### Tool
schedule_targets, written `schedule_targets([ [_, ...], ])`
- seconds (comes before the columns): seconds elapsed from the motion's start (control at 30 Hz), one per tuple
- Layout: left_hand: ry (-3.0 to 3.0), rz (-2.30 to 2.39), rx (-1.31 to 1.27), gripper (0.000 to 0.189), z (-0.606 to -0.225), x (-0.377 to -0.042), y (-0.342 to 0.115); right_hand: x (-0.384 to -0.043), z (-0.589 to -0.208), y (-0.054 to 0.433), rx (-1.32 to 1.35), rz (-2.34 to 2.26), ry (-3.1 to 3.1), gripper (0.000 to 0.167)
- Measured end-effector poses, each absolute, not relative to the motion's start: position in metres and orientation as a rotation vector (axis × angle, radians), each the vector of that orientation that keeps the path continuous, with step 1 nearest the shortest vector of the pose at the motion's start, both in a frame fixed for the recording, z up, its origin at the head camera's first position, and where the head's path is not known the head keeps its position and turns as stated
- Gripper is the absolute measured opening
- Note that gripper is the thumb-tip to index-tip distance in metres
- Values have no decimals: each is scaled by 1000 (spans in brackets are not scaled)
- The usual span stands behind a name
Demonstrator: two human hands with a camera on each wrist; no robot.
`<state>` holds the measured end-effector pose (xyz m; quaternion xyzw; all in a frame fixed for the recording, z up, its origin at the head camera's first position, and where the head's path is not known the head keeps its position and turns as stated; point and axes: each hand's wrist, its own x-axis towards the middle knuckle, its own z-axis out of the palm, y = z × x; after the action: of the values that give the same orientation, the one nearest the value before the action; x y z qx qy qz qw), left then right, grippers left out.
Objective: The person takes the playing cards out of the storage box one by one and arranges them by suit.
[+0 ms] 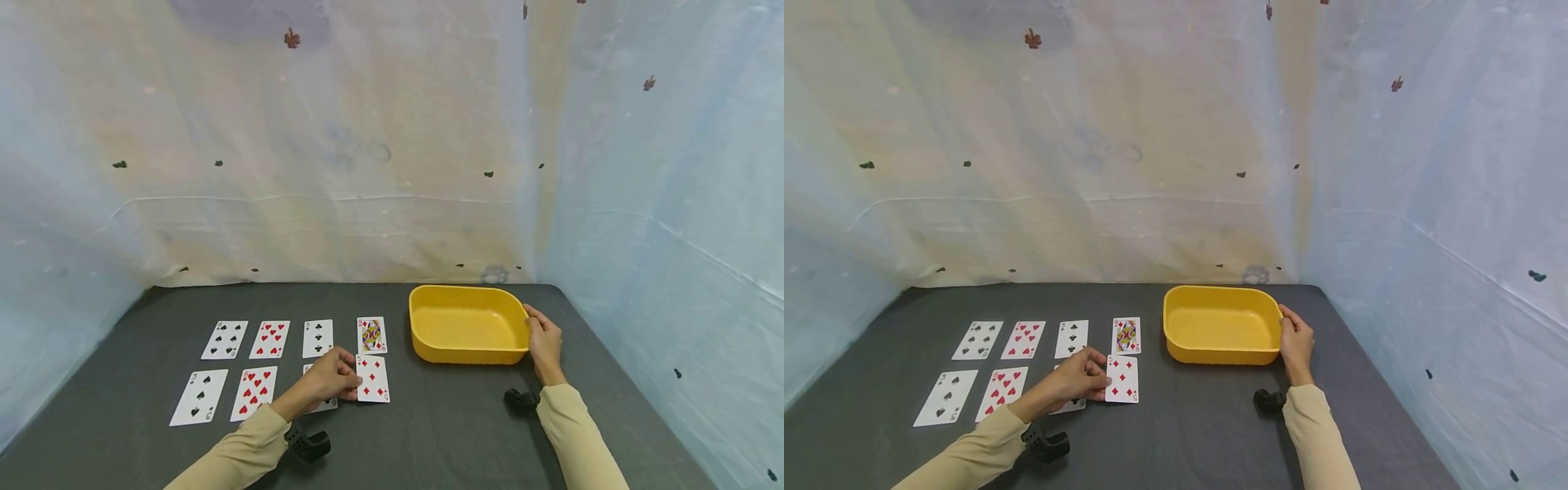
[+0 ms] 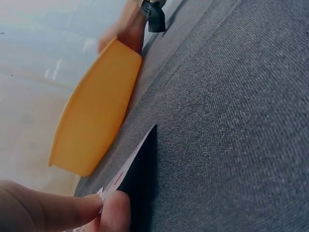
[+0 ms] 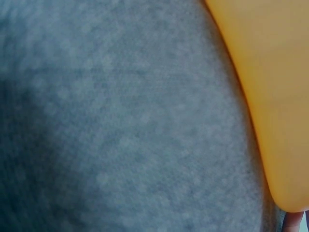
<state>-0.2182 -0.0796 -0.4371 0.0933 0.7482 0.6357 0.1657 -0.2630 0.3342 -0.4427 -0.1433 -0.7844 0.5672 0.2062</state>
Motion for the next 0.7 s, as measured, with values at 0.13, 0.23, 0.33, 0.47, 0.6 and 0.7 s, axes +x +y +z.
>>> schedule_targets([
  [0.13, 2168, 1789, 277, 39, -437, -218, -80, -263, -443, 333, -387, 1585, -2186, 41],
  [0.23, 2217, 1763, 289, 39, -438, -217, -80, -263, -442, 332, -380, 1590, -2190, 41],
  [0.33, 2266, 1729, 279, 37, -438, -216, -80, -264, -441, 331, -377, 1589, -2197, 41],
  [0.47, 2293, 1695, 247, 37, -438, -214, -81, -265, -442, 331, -375, 1580, -2207, 41],
  [0.6, 2287, 1689, 236, 37, -438, -213, -82, -265, -444, 330, -369, 1579, -2214, 41],
  [0.7, 2268, 1704, 252, 37, -438, -213, -85, -264, -444, 330, -375, 1591, -2219, 42],
])
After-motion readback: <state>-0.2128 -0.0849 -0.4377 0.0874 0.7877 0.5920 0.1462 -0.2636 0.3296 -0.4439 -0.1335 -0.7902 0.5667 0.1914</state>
